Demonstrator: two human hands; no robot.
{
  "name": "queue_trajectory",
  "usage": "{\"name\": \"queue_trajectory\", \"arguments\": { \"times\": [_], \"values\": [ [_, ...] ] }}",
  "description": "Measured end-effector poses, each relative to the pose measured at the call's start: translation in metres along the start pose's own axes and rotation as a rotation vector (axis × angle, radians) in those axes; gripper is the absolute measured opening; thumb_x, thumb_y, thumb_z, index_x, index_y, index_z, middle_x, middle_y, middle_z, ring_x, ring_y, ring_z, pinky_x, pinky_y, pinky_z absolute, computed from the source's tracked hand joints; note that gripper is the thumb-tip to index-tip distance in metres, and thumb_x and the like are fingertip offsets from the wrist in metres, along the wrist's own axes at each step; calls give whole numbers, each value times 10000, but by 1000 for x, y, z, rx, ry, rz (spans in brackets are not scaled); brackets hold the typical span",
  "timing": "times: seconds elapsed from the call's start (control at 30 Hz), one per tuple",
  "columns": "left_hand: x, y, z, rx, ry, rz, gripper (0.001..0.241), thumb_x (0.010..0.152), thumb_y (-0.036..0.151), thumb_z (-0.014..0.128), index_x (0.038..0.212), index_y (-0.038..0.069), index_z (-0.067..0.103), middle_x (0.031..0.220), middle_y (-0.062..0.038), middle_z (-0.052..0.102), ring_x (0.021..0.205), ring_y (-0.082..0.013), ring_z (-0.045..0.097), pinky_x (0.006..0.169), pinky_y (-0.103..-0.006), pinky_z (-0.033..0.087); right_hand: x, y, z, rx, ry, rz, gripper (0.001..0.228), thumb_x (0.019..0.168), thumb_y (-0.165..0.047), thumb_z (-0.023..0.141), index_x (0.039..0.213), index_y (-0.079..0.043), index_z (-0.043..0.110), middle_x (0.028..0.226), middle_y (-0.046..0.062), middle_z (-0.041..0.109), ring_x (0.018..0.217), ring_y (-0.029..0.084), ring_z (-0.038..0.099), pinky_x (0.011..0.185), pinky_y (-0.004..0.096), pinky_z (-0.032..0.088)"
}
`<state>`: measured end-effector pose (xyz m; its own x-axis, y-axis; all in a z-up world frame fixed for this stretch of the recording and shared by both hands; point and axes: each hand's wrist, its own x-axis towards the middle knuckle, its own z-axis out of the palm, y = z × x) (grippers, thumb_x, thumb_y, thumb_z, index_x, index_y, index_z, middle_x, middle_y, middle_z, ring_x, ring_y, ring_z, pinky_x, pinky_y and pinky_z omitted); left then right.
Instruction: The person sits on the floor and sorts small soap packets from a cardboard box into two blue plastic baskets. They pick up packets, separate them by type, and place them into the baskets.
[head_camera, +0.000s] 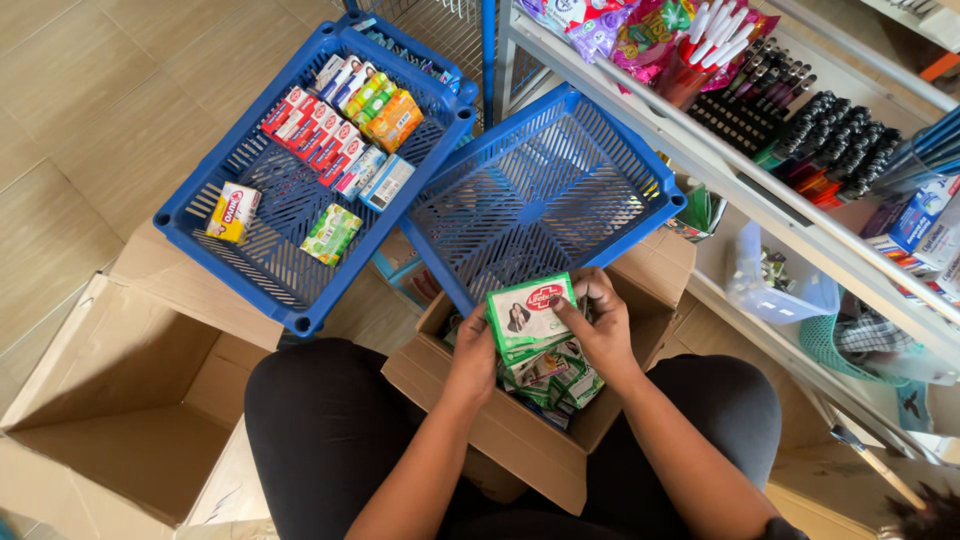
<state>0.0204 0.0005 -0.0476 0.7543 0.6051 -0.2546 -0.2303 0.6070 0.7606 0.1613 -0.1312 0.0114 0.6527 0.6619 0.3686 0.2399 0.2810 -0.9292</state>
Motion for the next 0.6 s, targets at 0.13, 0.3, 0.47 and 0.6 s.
{"name": "queue_trajectory", "arguments": {
  "times": [0.13, 0.3, 0.47, 0.6],
  "values": [
    [-3, -6, 5, 314, -85, 294, 199, 1038, 28, 637, 1211, -52, 695, 1069, -103, 729, 929, -134, 671, 817, -280, 551, 0, -4, 1, 135, -104, 362, 522, 855, -96, 758, 1319, -110, 519, 1276, 47, 623, 1104, 117, 617, 940, 285, 538],
    [-8, 10, 21, 503, -78, 253, 216, 993, 80, 652, 1196, 15, 618, 1062, -110, 671, 911, -185, 638, 802, -320, 520, 4, 9, -15, 286, -98, 642, 328, 930, -113, 798, 1185, 30, 649, 1092, 193, 734, 957, 237, 699, 874, 393, 581],
    [-18, 20, 34, 552, -281, -10, 324, 952, 142, 653, 1258, 71, 574, 1130, -27, 692, 1033, -113, 650, 911, -272, 515, 13, 8, -41, 524, 255, 590, 410, 918, -166, 779, 1257, -17, 605, 1136, 131, 737, 985, 230, 711, 886, 402, 590],
    [-18, 1, 26, 701, -259, 98, 205, 1022, 148, 659, 1113, -36, 661, 940, -116, 691, 836, -165, 613, 752, -307, 488, 19, -6, -48, 717, 363, 573, 424, 880, -232, 747, 1253, -83, 612, 1109, 63, 737, 977, 216, 721, 848, 423, 604]
  ]
}}
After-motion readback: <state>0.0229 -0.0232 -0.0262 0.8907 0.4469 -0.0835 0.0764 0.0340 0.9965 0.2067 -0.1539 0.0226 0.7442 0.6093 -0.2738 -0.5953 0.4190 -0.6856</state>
